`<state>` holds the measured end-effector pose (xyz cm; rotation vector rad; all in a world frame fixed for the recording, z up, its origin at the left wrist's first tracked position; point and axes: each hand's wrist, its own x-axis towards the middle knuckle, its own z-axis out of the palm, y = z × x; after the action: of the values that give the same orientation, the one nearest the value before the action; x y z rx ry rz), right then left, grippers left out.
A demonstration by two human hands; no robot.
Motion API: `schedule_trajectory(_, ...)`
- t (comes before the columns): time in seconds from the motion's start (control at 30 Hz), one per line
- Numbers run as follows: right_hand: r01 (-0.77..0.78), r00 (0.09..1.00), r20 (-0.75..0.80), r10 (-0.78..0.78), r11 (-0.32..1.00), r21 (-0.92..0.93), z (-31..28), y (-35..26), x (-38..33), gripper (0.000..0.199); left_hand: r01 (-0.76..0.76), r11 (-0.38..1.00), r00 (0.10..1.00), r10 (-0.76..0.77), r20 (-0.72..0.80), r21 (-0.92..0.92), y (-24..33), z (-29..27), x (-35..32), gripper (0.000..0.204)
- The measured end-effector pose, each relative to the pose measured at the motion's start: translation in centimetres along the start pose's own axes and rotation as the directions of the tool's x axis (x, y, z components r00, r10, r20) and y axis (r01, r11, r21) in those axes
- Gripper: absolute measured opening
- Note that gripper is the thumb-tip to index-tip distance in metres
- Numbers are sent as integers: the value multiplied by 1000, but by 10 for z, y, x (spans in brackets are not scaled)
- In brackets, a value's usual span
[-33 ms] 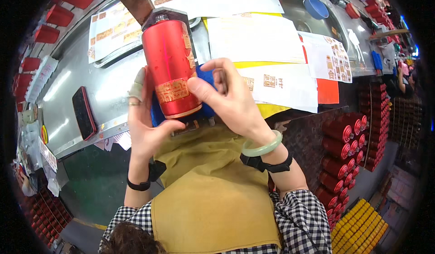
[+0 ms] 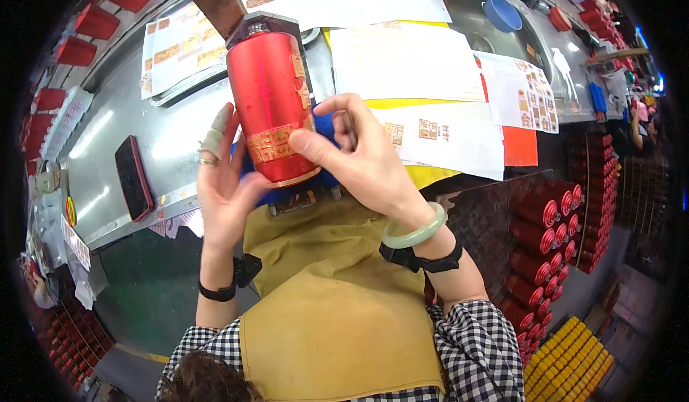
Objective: The worker is precisely applying various labels and decorative stickers to red cylindrical alcohol bottles on an assembly line.
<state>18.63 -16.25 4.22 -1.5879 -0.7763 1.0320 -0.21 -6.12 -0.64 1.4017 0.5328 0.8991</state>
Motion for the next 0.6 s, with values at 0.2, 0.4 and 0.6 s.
schedule_trajectory(0.2, -15, 998, 55, 10, 995, 98, 4, 15, 16, 43, 360, 873, 932, -351, 89, -329, 10, -18, 25, 68)
schedule_trajectory(0.4, -37, 996, 91, 25, 989, 141, 3, 12, 16, 44, 430, 800, 902, -397, 168, -420, 22, -19, 35, 76)
schedule_trajectory(0.6, -30, 994, 109, 12, 985, 167, 4, 20, 19, 47, 456, 803, 889, -425, 169, -383, 20, -21, 35, 80)
